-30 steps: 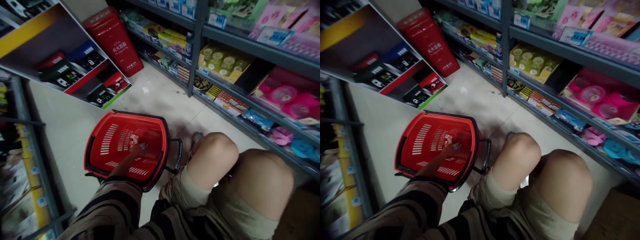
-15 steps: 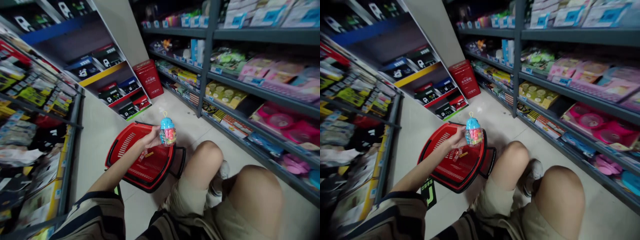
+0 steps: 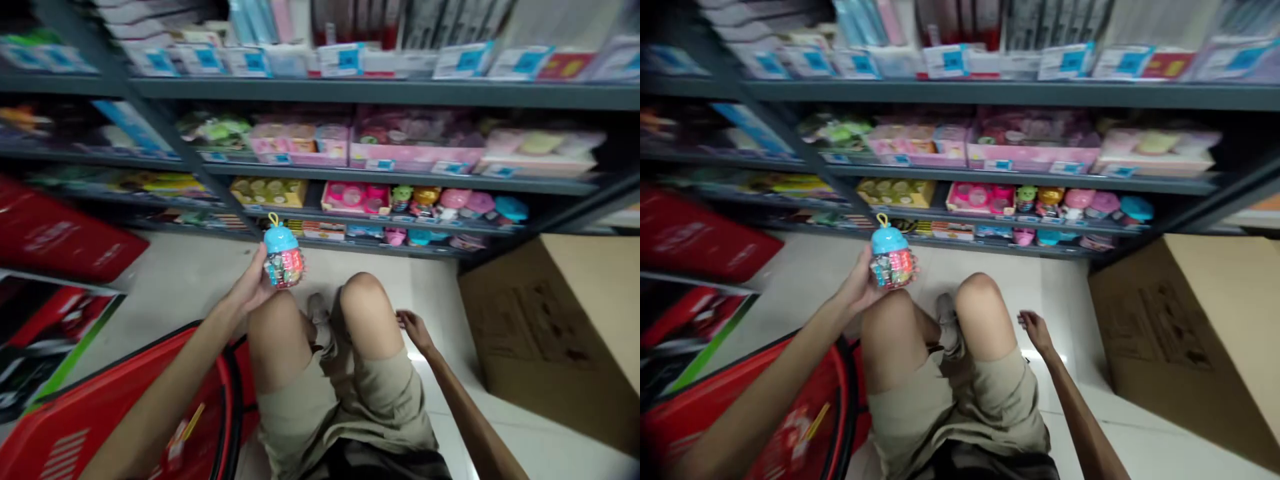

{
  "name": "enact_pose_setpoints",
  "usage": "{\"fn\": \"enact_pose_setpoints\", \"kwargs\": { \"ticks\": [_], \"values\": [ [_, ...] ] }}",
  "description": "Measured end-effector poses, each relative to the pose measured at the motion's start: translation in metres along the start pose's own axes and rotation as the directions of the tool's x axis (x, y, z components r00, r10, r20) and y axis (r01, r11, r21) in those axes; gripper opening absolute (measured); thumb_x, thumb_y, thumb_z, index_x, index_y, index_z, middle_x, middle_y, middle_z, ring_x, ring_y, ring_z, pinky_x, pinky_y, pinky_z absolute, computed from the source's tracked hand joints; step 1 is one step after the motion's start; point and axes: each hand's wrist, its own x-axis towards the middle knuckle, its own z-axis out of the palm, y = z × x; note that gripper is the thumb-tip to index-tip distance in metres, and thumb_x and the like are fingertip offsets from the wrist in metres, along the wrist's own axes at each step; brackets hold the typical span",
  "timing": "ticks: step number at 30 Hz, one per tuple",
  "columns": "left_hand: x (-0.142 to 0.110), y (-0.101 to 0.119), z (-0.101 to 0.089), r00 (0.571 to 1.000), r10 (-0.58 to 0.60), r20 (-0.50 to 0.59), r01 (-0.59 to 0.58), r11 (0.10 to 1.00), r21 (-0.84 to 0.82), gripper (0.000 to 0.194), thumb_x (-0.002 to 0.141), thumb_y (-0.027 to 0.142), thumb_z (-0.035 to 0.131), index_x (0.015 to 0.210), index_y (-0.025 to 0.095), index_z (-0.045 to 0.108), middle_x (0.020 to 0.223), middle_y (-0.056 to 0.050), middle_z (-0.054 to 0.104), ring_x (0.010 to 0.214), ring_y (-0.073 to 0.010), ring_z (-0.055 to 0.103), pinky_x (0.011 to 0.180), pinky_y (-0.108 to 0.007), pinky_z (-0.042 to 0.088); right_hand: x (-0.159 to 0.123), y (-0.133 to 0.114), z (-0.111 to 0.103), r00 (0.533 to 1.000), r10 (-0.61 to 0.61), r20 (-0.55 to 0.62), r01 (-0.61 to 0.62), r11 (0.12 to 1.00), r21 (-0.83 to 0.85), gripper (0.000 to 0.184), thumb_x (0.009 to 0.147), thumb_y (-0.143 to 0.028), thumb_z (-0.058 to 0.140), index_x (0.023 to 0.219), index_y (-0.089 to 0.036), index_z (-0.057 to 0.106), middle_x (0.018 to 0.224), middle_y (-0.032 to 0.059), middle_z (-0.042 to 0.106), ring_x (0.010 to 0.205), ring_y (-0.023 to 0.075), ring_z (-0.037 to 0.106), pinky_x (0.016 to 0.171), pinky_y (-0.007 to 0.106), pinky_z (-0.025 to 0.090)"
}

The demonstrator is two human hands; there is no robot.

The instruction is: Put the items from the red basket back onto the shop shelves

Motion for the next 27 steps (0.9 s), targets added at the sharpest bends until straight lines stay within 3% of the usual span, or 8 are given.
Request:
{"fn": "enact_pose_setpoints", "kwargs": {
  "ticks": [2,5,8,10,13,15,21,27],
  "values": [
    [0.046,-0.001,0.039,0.998,-0.020,0.051,0.023,0.998,-0.052,0.084,0.104,0.086,0.049,0.135,0.012,0.073,0.123,-0.019,0.082,0.106,-0.0335,0.082,0.095,-0.047,0.069,0.022,-0.023,-0.009,1.000,-0.010,-0.019,0.012,0.994,0.106,0.054,0.107,-0.068,0.065,0.113,-0.015,0.075,0.111,0.0153,0.081,0.099,0.0261,0.079,0.092,0.042,0.067],
    [0.093,-0.006,0.085,0.996,-0.025,0.083,0.032,0.995,-0.093,0.068,0.106,0.072,0.062,0.139,0.013,0.074,0.121,-0.017,0.083,0.093,-0.0270,0.082,0.086,-0.040,0.070,0.061,-0.087,0.017,0.984,-0.162,0.068,0.132,0.936,0.325,0.060,0.102,-0.073,0.066,0.124,-0.018,0.073,0.129,0.0152,0.080,0.115,0.0271,0.079,0.104,0.042,0.063],
    [0.112,-0.010,0.095,0.993,-0.012,0.121,0.021,0.997,-0.072,0.062,0.107,0.064,0.066,0.143,0.015,0.073,0.128,-0.016,0.083,0.100,-0.0272,0.081,0.086,-0.037,0.069,0.074,-0.147,0.060,0.922,-0.275,0.273,0.150,0.903,0.403,0.066,0.101,-0.074,0.069,0.139,-0.020,0.067,0.141,0.0145,0.075,0.124,0.0272,0.075,0.104,0.041,0.062],
    [0.112,-0.016,0.086,0.979,-0.041,0.201,0.054,0.997,-0.056,0.062,0.106,0.063,0.067,0.142,0.014,0.074,0.133,-0.017,0.081,0.109,-0.0295,0.080,0.088,-0.036,0.068,0.070,-0.168,0.079,0.887,-0.303,0.348,0.213,0.938,0.275,0.071,0.100,-0.075,0.073,0.145,-0.021,0.064,0.137,0.0126,0.077,0.122,0.0269,0.074,0.105,0.040,0.061],
    [0.105,-0.026,0.066,0.937,-0.165,0.307,0.147,0.986,0.081,0.054,0.100,0.054,0.079,0.139,0.016,0.076,0.140,-0.017,0.079,0.119,-0.0293,0.078,0.089,-0.032,0.067,0.062,-0.174,0.085,0.881,-0.260,0.394,0.313,0.947,-0.075,0.071,0.090,-0.077,0.086,0.127,-0.018,0.072,0.115,0.0112,0.081,0.110,0.0307,0.075,0.105,0.044,0.058],
    [0.101,-0.030,0.055,0.921,-0.208,0.328,0.144,0.967,0.210,0.052,0.096,0.047,0.087,0.140,0.021,0.076,0.145,-0.014,0.077,0.125,-0.0274,0.077,0.095,-0.030,0.065,0.062,-0.171,0.079,0.887,-0.207,0.413,0.300,0.938,-0.175,0.067,0.086,-0.077,0.090,0.114,-0.018,0.075,0.105,0.0093,0.080,0.103,0.0307,0.074,0.103,0.044,0.058],
    [0.107,-0.028,0.050,0.952,-0.122,0.282,0.023,0.943,0.332,0.058,0.088,0.060,0.093,0.133,0.025,0.078,0.137,-0.011,0.080,0.120,-0.0269,0.078,0.089,-0.031,0.068,0.071,-0.170,0.068,0.878,-0.228,0.421,0.202,0.974,0.105,0.072,0.088,-0.075,0.089,0.129,-0.017,0.077,0.107,0.0061,0.081,0.106,0.0261,0.073,0.103,0.037,0.058],
    [0.109,-0.024,0.061,0.961,-0.107,0.255,0.019,0.945,0.326,0.060,0.081,0.061,0.097,0.125,0.025,0.081,0.129,-0.010,0.082,0.115,-0.0286,0.079,0.089,-0.036,0.070,0.068,-0.167,0.067,0.878,-0.250,0.408,0.188,0.964,0.187,0.072,0.090,-0.075,0.087,0.131,-0.016,0.077,0.114,0.0070,0.081,0.110,0.0253,0.074,0.103,0.035,0.057]
  ]
}}
